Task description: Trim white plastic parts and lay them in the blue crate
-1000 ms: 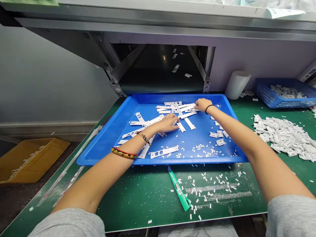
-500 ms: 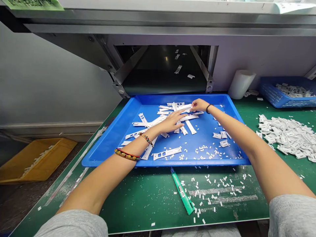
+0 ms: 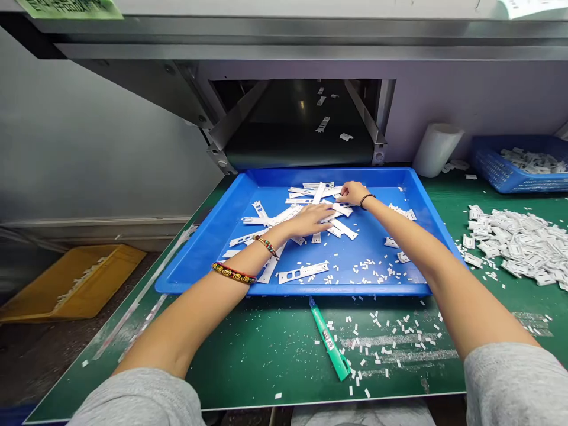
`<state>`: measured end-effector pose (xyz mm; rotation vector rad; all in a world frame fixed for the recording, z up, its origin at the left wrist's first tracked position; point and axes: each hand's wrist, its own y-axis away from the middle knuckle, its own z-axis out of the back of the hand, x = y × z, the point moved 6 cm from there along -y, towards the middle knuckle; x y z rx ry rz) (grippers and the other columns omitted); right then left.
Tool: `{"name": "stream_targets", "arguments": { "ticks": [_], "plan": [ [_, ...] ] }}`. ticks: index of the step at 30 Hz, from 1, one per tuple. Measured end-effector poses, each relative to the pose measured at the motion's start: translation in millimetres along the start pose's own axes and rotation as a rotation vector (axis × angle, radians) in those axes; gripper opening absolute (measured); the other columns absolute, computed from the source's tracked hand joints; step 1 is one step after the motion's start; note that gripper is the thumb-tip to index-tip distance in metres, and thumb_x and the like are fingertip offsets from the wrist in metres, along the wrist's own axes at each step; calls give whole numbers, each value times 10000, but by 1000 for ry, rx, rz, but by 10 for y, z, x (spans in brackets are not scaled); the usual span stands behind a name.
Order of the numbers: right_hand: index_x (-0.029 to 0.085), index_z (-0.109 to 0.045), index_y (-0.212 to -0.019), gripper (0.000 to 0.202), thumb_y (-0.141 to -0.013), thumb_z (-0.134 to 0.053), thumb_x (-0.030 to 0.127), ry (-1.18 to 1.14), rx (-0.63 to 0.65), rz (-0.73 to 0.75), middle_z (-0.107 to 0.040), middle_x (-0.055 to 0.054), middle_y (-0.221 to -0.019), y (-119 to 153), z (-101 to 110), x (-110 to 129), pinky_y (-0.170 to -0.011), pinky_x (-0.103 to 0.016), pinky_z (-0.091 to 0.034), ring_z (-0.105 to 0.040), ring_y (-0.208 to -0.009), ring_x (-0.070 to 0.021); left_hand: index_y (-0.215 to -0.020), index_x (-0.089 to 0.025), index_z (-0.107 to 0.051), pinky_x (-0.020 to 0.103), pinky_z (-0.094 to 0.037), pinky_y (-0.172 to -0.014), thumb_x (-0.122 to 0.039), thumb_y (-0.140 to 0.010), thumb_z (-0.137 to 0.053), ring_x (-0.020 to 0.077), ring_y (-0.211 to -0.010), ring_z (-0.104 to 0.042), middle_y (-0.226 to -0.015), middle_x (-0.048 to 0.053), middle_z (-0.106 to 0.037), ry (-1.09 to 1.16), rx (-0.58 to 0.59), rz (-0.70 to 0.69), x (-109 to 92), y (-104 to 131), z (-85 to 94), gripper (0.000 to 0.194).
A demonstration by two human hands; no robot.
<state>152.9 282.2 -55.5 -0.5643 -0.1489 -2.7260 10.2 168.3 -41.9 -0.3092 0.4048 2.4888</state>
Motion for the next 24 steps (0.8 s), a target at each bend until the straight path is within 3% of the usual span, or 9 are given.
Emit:
{"name": "stream_targets", "arguments": {
  "ticks": [3, 6, 9, 11, 13, 16, 19, 22, 24],
  "plan": [
    [171, -712, -919, 300, -794, -727, 444, 145, -9, -26, -731, -88, -1008, 4, 116, -36, -827, -333, -511, -665, -939, -222, -1515, -222, -356, 491, -129, -1235, -514, -960, -365, 290, -1510, -212, -1640, 69, -272, -17, 62, 18, 29, 21, -37, 627],
    [205, -734, -852, 225, -754, -757, 407, 311, 7, -94, -730, -88, -988, 94, 542, -307, -881, -369, -485, -650, -1019, -279, -1464, -217, -427, 518, -156, -1217, -458, -946, -393, 324, -1484, -247, -1624, 84, -302, -46, 53, 52, 22, 20, -5, 572],
    [187, -723, -731, 278, -662, -829, 434, 463, 125, -190, -699, -87, -815, 289, 935, -653, -958, -503, -428, -649, -997, -339, -1344, -208, -537, 531, -175, -1201, -405, -925, -432, 338, -1421, -328, -1518, 106, -453, -78, 14, 85, -14, 4, 40, 475],
    [172, -726, -772, 356, -637, -840, 482, 515, 203, -207, -687, -107, -843, 462, 1023, -767, -971, -553, -399, -632, -1020, -375, -1273, -185, -580, 536, -180, -1194, -386, -918, -441, 343, -1384, -365, -1432, 134, -523, -98, -20, 114, -27, 2, 62, 430],
    [195, -726, -953, 497, -633, -820, 563, 505, 271, -149, -673, -129, -1042, 654, 922, -743, -967, -510, -420, -598, -1090, -377, -1285, -166, -572, 530, -199, -1188, -391, -908, -464, 352, -1384, -361, -1437, 162, -503, -110, -39, 135, -32, 14, 71, 451],
    [272, -659, -1149, 692, -596, -789, 667, 429, 393, -4, -572, -105, -1276, 999, 547, -593, -945, -404, -458, -557, -1153, -329, -1444, -197, -444, 536, -207, -1190, -446, -882, -520, 375, -1467, -250, -1601, 159, -288, -105, -23, 132, -36, 46, 59, 619],
    [248, -668, -1037, 622, -550, -812, 608, 392, 482, 83, -570, -116, -1203, 1372, 265, -539, -916, -404, -464, -544, -1125, -336, -1522, -283, -339, 561, -138, -1212, -493, -897, -495, 364, -1531, -99, -1674, 91, -119, -82, 41, 92, -60, 65, 24, 678],
    [209, -664, -789, 387, -545, -816, 468, 396, 495, 109, -588, -137, -1108, 1598, 290, -604, -953, -482, -419, -530, -1104, -376, -1521, -294, -345, 571, -133, -1213, -474, -900, -485, 357, -1527, -124, -1659, 83, -199, -64, 93, 79, -85, 61, -9, 661],
    [217, -673, -756, 315, -569, -799, 436, 372, 499, 122, -621, -120, -1047, 1582, 405, -635, -972, -483, -408, -558, -1064, -359, -1500, -284, -377, 562, -173, -1204, -446, -885, -504, 360, -1502, -198, -1628, 94, -282, -61, 89, 95, -98, 48, -10, 649]
  ]
}}
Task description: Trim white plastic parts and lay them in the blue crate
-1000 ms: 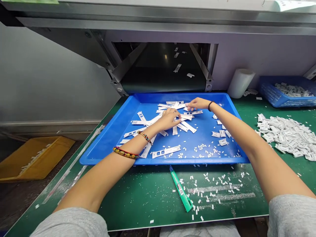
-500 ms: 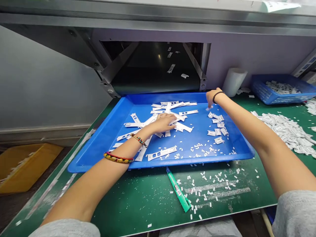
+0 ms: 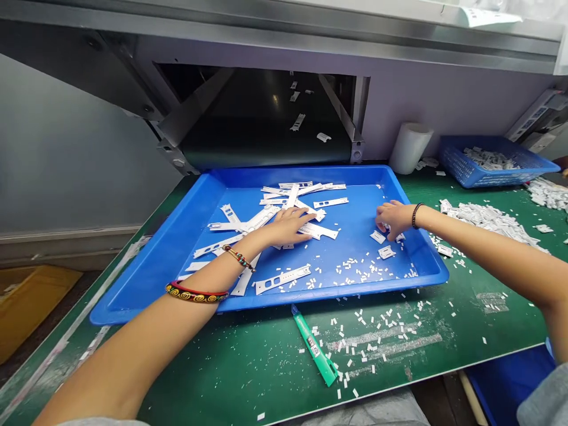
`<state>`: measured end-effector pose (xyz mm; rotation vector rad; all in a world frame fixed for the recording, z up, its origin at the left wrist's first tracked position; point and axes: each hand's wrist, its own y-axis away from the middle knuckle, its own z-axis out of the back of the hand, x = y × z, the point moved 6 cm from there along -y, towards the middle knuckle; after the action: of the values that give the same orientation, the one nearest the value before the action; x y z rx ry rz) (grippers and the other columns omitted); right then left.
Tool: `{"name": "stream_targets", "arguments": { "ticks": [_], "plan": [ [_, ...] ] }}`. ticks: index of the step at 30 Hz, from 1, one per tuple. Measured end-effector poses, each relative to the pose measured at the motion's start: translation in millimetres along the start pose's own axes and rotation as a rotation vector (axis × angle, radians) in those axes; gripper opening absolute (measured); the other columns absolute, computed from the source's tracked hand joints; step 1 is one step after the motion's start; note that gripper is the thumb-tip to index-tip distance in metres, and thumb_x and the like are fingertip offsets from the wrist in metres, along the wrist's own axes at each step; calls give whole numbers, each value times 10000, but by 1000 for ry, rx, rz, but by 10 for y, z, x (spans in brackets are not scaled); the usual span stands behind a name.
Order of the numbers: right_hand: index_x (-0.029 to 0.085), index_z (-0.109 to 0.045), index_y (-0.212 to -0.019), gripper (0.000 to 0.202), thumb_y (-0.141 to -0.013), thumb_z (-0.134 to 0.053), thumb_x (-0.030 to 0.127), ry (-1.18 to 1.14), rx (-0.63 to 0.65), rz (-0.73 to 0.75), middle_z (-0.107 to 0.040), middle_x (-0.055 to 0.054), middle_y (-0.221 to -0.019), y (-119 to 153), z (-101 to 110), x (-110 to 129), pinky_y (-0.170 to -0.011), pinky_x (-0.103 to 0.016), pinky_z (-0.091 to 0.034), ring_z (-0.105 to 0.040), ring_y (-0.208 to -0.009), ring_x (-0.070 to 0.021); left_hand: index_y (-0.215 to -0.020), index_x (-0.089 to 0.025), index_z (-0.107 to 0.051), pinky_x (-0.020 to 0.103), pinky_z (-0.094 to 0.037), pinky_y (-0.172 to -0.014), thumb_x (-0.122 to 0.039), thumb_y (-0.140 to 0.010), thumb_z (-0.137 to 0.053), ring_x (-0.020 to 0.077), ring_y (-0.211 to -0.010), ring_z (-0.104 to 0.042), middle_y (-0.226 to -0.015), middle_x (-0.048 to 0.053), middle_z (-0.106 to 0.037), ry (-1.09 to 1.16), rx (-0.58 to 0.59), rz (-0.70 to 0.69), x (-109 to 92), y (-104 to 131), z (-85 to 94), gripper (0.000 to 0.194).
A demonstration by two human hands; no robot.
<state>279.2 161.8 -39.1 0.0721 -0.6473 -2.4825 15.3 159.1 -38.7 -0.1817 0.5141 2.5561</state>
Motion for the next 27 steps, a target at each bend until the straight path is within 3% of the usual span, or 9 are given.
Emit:
{"name": "stream_targets", "arguments": {
  "ticks": [4, 6, 9, 12, 16, 18, 22, 27],
  "plan": [
    [229, -672, -1127, 456, -778, -637, 520, -81, -133, 19, -625, -116, -1227, -379, 382, -71, -1039, -417, -398, -547, -1171, -322, -1354, -252, -532, 503, -177, -1211, -397, -898, -454, 315, -1467, -266, -1549, 89, -406, -1, -79, 66, 26, -27, 53, 485],
    [177, -572, -1319, 538, -896, -481, 496, -110, -261, -26, -548, -162, -1365, -733, 538, -41, -1105, -458, -333, -470, -1284, -344, -1346, -211, -525, 509, -181, -1207, -366, -910, -402, 318, -1485, -228, -1581, 113, -349, 1, -139, 157, 126, -25, 92, 479],
    [187, -457, -1452, 557, -954, -364, 418, -165, -373, -61, -479, -157, -1454, -1230, 588, 153, -1144, -523, -266, -384, -1368, -351, -1411, -169, -450, 569, -204, -1184, -274, -871, -395, 359, -1506, -177, -1629, 157, -242, 15, -226, 354, 390, 31, 152, 552],
    [222, -492, -1439, 535, -944, -374, 389, -218, -355, 10, -543, -130, -1404, -1492, 510, 467, -1133, -546, -281, -423, -1335, -339, -1435, -179, -423, 623, -237, -1153, -229, -796, -447, 397, -1501, -194, -1613, 175, -283, 49, -290, 520, 647, 123, 213, 640],
    [282, -696, -1198, 377, -930, -445, 364, -276, -189, 216, -672, -30, -1252, -1496, 476, 800, -1075, -385, -402, -561, -1204, -247, -1412, -169, -451, 643, -241, -1148, -238, -782, -442, 411, -1492, -219, -1596, 189, -312, 100, -362, 608, 796, 191, 311, 633],
    [263, -728, -1122, 342, -952, -458, 386, -303, -160, 260, -685, -30, -1232, -1487, 547, 858, -1050, -373, -427, -591, -1167, -235, -1389, -169, -473, 622, -254, -1153, -247, -803, -415, 398, -1486, -240, -1598, 180, -309, 122, -388, 624, 816, 198, 344, 594],
    [195, -610, -1281, 425, -979, -519, 481, -342, -259, 252, -583, -112, -1358, -1646, 682, 1013, -1080, -511, -392, -549, -1230, -264, -1403, -192, -473, 593, -271, -1161, -298, -848, -382, 379, -1489, -248, -1610, 143, -299, 153, -380, 655, 871, 217, 326, 573],
    [194, -576, -1326, 435, -978, -548, 454, -342, -337, 304, -501, -122, -1456, -1817, 546, 1580, -1142, -566, -303, -461, -1340, -290, -1491, -200, -381, 567, -235, -1191, -371, -925, -291, 357, -1521, -179, -1646, 118, -232, 151, -404, 666, 941, 279, 314, 599]
  ]
}}
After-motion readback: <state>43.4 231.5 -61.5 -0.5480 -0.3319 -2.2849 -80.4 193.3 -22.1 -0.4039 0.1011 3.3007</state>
